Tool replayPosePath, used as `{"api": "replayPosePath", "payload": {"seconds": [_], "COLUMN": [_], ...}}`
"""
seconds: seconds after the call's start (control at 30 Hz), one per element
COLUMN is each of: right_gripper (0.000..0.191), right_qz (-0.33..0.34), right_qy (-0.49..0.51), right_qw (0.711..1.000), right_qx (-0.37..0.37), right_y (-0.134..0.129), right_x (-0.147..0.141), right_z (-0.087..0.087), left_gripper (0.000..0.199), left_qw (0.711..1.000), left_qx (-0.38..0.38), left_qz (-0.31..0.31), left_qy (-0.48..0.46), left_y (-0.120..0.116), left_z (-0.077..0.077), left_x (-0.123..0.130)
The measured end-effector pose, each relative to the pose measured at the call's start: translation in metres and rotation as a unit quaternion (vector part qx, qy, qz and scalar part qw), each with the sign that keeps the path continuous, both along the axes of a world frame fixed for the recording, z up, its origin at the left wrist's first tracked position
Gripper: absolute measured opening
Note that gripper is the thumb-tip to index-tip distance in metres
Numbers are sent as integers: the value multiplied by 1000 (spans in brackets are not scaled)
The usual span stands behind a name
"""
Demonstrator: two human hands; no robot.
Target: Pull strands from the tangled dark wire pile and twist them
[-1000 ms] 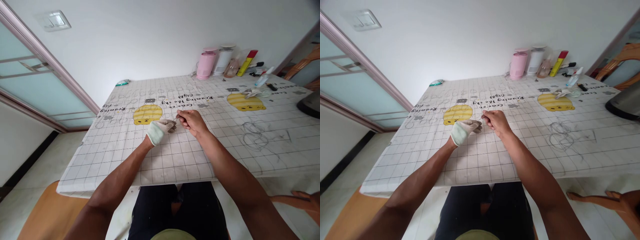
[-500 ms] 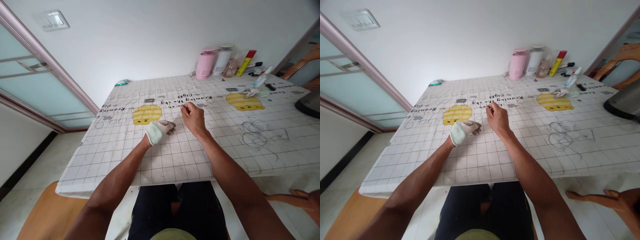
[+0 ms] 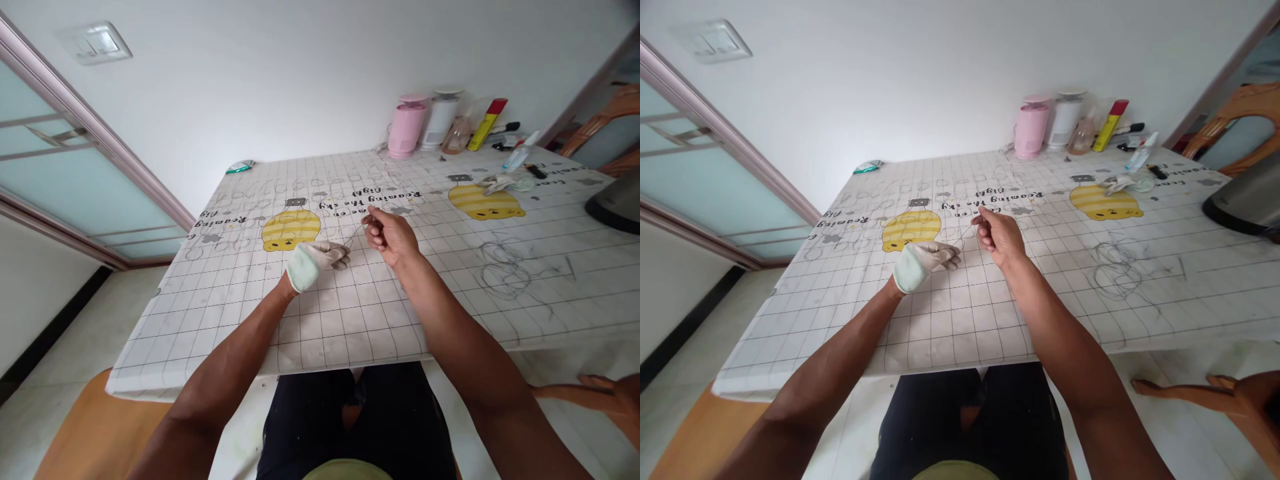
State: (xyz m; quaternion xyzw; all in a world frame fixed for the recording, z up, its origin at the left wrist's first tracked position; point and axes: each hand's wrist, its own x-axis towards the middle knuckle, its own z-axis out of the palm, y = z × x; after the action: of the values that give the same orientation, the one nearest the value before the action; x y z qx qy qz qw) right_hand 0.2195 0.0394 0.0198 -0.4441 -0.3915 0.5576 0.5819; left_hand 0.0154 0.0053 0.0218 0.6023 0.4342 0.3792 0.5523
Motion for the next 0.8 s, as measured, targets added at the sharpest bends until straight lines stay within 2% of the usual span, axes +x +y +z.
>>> {"api": "replayPosePath", "payload": {"seconds": [0.13, 0.27, 0.47, 0.67, 0.73, 0.8], "right_gripper": [39, 47, 63, 40, 35, 32], "right_qz": [-14, -2, -21, 89, 73, 37], "right_qy": [-12, -18, -95, -199, -214, -235], "right_qw": [1000, 1000, 993, 962, 958, 953], "right_qx": [6, 11, 68, 165, 179, 186], "right_y": [1, 0, -7, -25, -30, -31], "right_x": [-1, -1, -5, -27, -34, -38], "right_z": [-2, -1, 7, 5, 3, -1], "left_gripper": [15, 23, 41, 43, 41, 40], "left_qw": [1000, 998, 978, 944, 947, 961], "left_qx": [1, -10, -60, -58, -59, -57], "left_qz": [-28, -50, -73, -102, -91, -52], "left_qy": [-6, -22, -184, -309, -303, -266], "left_y": [4, 10, 22, 38, 40, 39], "left_z": [-7, -17, -23, -23, -25, -26], "left_x": [-2, -4, -11, -18, -19, -19]}}
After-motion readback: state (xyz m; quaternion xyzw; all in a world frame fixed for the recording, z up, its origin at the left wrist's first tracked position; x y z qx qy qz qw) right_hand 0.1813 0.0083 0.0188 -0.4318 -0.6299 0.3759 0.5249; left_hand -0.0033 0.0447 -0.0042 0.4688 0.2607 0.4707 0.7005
